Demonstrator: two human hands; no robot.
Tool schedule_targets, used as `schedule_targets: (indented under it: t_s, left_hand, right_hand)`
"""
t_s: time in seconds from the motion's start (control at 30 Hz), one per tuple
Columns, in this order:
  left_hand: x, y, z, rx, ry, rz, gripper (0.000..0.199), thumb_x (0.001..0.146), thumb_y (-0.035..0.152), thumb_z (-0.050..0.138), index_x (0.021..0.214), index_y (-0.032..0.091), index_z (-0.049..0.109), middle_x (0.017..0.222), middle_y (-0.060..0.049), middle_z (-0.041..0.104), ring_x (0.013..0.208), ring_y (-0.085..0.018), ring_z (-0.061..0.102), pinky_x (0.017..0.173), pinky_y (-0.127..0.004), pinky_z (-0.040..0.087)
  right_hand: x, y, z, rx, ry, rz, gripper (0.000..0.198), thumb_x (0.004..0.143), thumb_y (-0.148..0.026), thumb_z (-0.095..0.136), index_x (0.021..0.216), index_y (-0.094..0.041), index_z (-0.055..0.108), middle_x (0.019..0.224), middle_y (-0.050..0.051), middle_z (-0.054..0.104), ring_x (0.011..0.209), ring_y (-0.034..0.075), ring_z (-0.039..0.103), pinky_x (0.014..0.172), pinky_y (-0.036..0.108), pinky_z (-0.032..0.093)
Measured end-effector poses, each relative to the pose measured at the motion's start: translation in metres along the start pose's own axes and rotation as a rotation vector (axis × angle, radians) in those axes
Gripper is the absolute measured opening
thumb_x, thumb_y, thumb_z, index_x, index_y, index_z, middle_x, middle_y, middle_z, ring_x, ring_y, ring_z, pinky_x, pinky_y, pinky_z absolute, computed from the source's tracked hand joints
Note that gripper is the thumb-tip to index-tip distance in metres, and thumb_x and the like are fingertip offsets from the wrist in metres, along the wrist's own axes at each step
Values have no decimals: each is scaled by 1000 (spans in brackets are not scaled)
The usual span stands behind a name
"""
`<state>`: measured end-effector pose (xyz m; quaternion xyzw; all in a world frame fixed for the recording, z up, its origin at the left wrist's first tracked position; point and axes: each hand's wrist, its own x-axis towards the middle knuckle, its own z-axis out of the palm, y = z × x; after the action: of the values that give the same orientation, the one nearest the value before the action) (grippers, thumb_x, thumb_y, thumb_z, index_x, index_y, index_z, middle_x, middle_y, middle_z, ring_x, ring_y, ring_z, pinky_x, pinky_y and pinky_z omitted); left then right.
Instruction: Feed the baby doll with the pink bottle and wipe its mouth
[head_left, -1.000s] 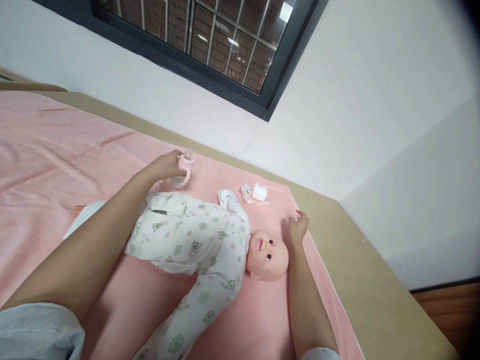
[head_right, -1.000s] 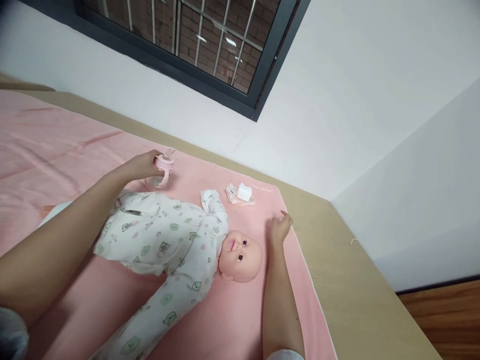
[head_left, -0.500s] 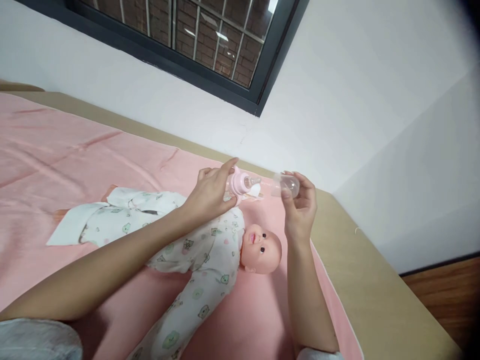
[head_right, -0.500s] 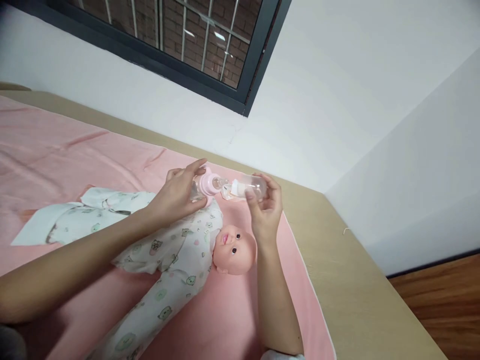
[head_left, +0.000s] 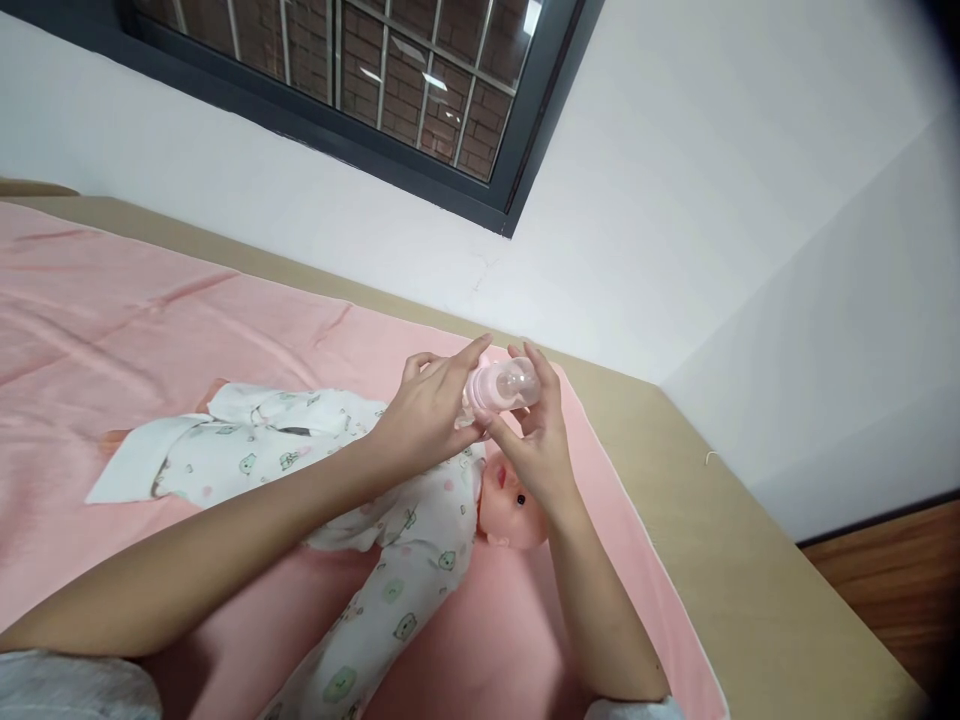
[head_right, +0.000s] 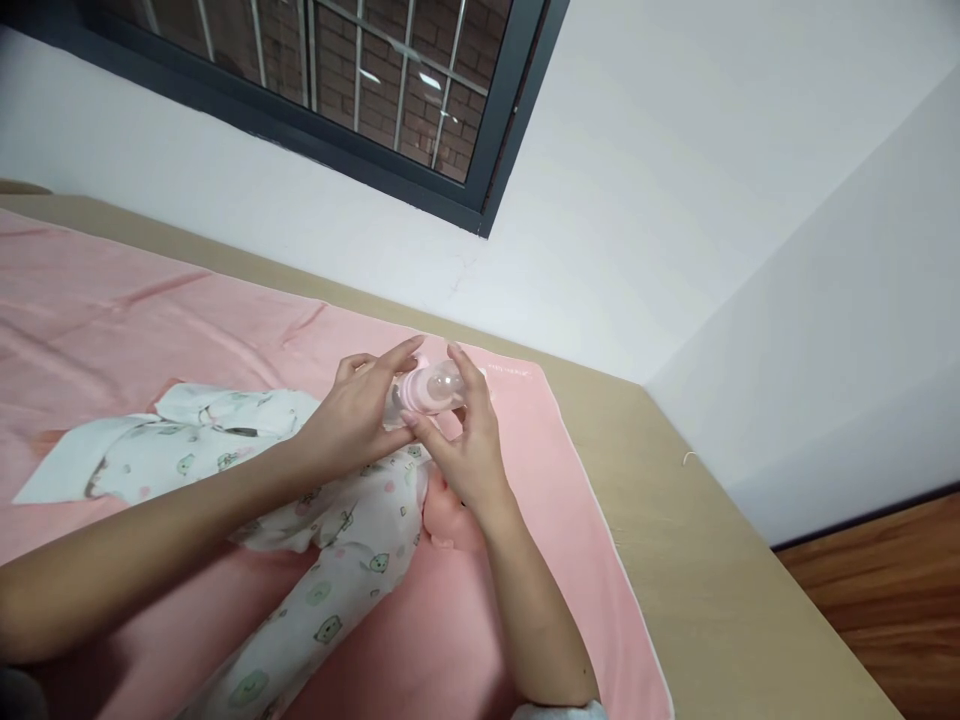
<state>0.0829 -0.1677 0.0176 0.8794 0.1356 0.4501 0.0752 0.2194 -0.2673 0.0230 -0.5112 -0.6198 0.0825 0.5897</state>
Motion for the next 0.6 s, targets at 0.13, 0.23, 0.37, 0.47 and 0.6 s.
schedule_targets:
  t_s: [0.13,0.23,0.37,0.47,0.6]
  left_hand:
    - [-2,2,0,24,30,21,74,88,33,60,149,14,22,123,-16,66,107,-29,64,98,-45,34]
    - [-2,3,1,75,66,26,71,91,38,59,149,14,25,120,-16,68,104,-30,65,97,-46,36]
    - [0,13,-9,98,38,15,60,94,33,58,146,17,34,124,-14,67,109,-31,63,97,-48,39]
    - [-5,34,-34,-39,43,35,48,95,24,57,141,28,44,127,-7,66,114,-28,62,97,-47,44]
    - [-29,65,-69,-617,-273,44,68,88,26,59,146,51,35,113,4,72,106,-20,68,83,-39,57]
  right_hand:
    - [-2,-2,9,52,31,45,106,78,-49,74,155,-43,1,157,9,33,139,27,46,103,52,53]
    - [-2,-4,12,57,88,53,109,77,-45,75,155,-42,0,152,10,38,134,26,51,100,51,55]
    - [2,0,5,23,166,47,109,76,-42,76,155,-40,1,149,11,39,132,25,51,99,47,56]
    - [11,16,-11,-9,237,62,110,75,-43,75,155,-39,0,150,13,36,128,25,54,96,46,56]
    - [24,62,-47,-157,367,112,112,72,-40,74,156,-33,-1,152,16,34,127,27,54,94,46,55]
